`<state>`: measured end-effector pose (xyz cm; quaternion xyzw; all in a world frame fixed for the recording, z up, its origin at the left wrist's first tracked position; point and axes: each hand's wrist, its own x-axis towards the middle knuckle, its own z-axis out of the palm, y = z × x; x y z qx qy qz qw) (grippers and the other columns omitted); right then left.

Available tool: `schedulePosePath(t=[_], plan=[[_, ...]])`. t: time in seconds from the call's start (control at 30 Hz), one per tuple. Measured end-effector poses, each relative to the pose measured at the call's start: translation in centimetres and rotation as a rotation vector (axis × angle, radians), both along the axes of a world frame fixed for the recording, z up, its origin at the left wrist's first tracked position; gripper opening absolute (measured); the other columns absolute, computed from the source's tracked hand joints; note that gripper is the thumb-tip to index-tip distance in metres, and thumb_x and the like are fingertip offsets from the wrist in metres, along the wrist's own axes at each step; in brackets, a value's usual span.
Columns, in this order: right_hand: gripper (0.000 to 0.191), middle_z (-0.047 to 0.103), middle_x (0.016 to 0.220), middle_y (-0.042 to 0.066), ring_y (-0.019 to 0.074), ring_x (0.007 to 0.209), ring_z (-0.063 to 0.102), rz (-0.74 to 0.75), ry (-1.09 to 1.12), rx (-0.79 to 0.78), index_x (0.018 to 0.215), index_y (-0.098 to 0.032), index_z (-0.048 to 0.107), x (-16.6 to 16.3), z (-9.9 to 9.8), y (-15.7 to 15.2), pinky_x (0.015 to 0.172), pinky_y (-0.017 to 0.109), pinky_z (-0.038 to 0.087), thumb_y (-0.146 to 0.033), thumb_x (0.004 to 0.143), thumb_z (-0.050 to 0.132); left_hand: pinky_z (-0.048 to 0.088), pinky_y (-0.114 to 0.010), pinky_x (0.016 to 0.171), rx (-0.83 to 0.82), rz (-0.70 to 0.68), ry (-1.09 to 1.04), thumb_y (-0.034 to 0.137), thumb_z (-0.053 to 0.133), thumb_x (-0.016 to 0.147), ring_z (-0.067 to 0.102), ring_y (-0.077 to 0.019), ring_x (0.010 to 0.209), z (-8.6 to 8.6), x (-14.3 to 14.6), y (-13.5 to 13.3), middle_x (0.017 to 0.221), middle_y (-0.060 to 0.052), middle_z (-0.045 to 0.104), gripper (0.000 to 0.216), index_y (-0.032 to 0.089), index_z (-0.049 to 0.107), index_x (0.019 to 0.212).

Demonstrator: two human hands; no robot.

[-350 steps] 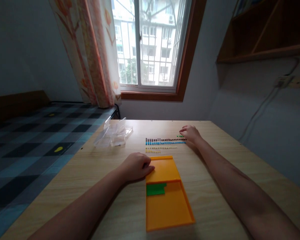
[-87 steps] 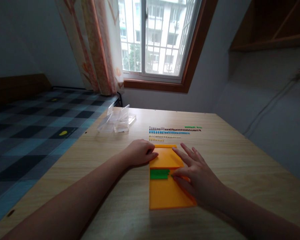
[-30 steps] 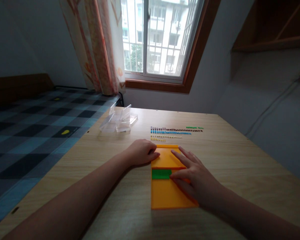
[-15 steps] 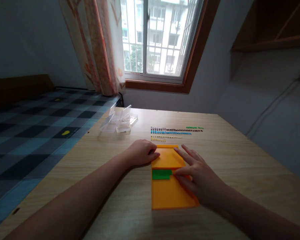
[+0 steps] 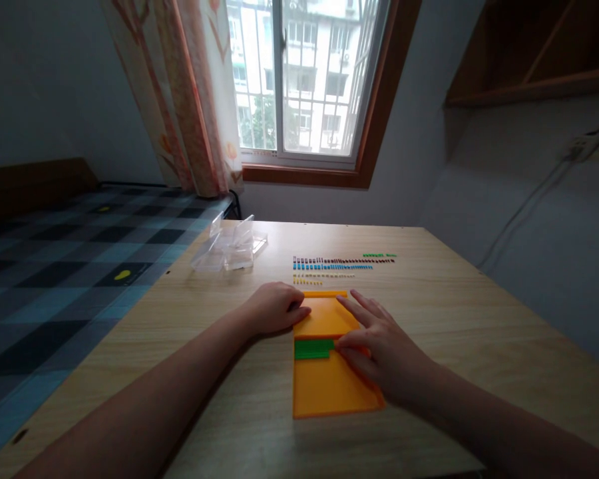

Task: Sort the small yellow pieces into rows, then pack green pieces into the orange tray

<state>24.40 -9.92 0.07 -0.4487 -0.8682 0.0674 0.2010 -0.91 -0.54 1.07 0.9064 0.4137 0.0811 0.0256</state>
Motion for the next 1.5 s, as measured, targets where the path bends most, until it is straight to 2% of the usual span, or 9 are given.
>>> schedulePosePath(t=[0.17, 0.3, 0.47, 0.63, 0.83, 1.03, 1.2, 1.33, 1.5], plan=[[0.017, 0.041, 0.159, 0.006, 0.0334, 0.152, 0.026, 0.024, 0.121, 0.043, 0.091, -0.027, 0.079, 0.8, -0.1, 0.9, 0.116, 0.064, 0.03, -0.019, 0.089, 0.064, 0.031, -0.028, 0.058, -0.017, -0.019, -0.022, 0.041, 0.054, 0.092, 0.054, -0.0166, 0.062, 0.2, 0.0, 0.0, 0.067, -0.004, 0.066, 0.036, 0.019, 0.062, 0.065], [0.017, 0.047, 0.155, 0.009, 0.0311, 0.15, 0.03, 0.019, 0.279, 0.142, 0.09, -0.024, 0.077, 1.7, -0.5, 2.8, 0.117, 0.059, 0.033, -0.016, 0.088, 0.062, 0.029, -0.028, 0.057, -0.043, -0.015, -0.025, 0.041, 0.055, 0.09, 0.05, -0.0156, 0.059, 0.3, -0.1, 0.1, 0.064, -0.002, 0.062, 0.036, 0.019, 0.059, 0.062], [0.017, 0.059, 0.142, 0.01, 0.0273, 0.142, 0.044, -0.158, 0.492, 0.285, 0.091, -0.024, 0.077, 3.7, -1.4, 6.4, 0.118, 0.054, 0.033, -0.023, 0.089, 0.06, 0.027, -0.028, 0.057, -0.047, -0.03, -0.037, 0.04, 0.056, 0.09, 0.047, -0.0149, 0.058, 0.2, -0.4, 0.3, 0.062, -0.001, 0.058, 0.036, 0.018, 0.055, 0.061], [0.026, 0.064, 0.133, 0.012, 0.027, 0.133, 0.052, -0.385, 0.637, 0.3, 0.099, -0.02, 0.077, 6.1, -3.6, 10.2, 0.117, 0.051, 0.035, -0.027, 0.085, 0.056, 0.027, -0.028, 0.057, -0.045, -0.028, -0.09, 0.039, 0.053, 0.091, 0.045, -0.0145, 0.056, 0.0, -0.5, 0.5, 0.06, -0.001, 0.055, 0.038, 0.019, 0.051, 0.06], [0.035, 0.063, 0.134, 0.013, 0.0269, 0.132, 0.053, -0.512, 0.619, 0.274, 0.108, -0.018, 0.075, 7.5, -5.5, 13.6, 0.117, 0.047, 0.035, -0.029, 0.081, 0.056, 0.029, -0.028, 0.059, -0.054, 0.023, -0.152, 0.042, 0.043, 0.096, 0.046, -0.0145, 0.057, -0.1, -0.8, 0.8, 0.059, -0.001, 0.055, 0.044, 0.019, 0.049, 0.058], [0.032, 0.055, 0.144, 0.018, 0.0304, 0.143, 0.037, -0.622, 0.546, 0.299, 0.104, -0.014, 0.077, 9.6, -4.8, 17.8, 0.121, 0.046, 0.026, -0.026, 0.082, 0.056, 0.028, -0.027, 0.057, -0.062, 0.04, -0.19, 0.043, 0.043, 0.095, 0.042, -0.013, 0.055, -0.3, -0.9, 1.0, 0.056, 0.0, 0.051, 0.045, 0.018, 0.046, 0.057], [0.034, 0.057, 0.14, 0.022, 0.0338, 0.141, 0.038, -0.762, 0.525, 0.302, 0.103, -0.01, 0.076, 10.7, -4.6, 22.0, 0.119, 0.051, 0.023, -0.024, 0.084, 0.052, 0.028, -0.027, 0.057, -0.071, 0.046, -0.202, 0.043, 0.044, 0.095, 0.043, -0.013, 0.056, -0.5, -1.0, 1.1, 0.056, 0.001, 0.05, 0.045, 0.018, 0.046, 0.057], [0.032, 0.058, 0.14, 0.02, 0.0339, 0.14, 0.038, -0.851, 0.534, 0.309, 0.102, -0.013, 0.076, 10.8, -4.6, 24.4, 0.118, 0.056, 0.022, -0.024, 0.084, 0.051, 0.028, -0.026, 0.057, -0.089, 0.051, -0.211, 0.042, 0.046, 0.093, 0.042, -0.0125, 0.055, -0.5, -1.1, 1.0, 0.055, 0.002, 0.047, 0.043, 0.018, 0.044, 0.057], [0.029, 0.055, 0.144, 0.021, 0.0353, 0.144, 0.033, -0.81, 0.501, 0.288, 0.097, -0.013, 0.079, 10.2, -4.7, 25.4, 0.12, 0.055, 0.018, -0.03, 0.084, 0.059, 0.026, -0.027, 0.056, -0.12, 0.059, -0.223, 0.041, 0.046, 0.092, 0.04, -0.012, 0.055, -0.5, -1.1, 1.0, 0.055, 0.003, 0.043, 0.042, 0.018, 0.04, 0.057]])
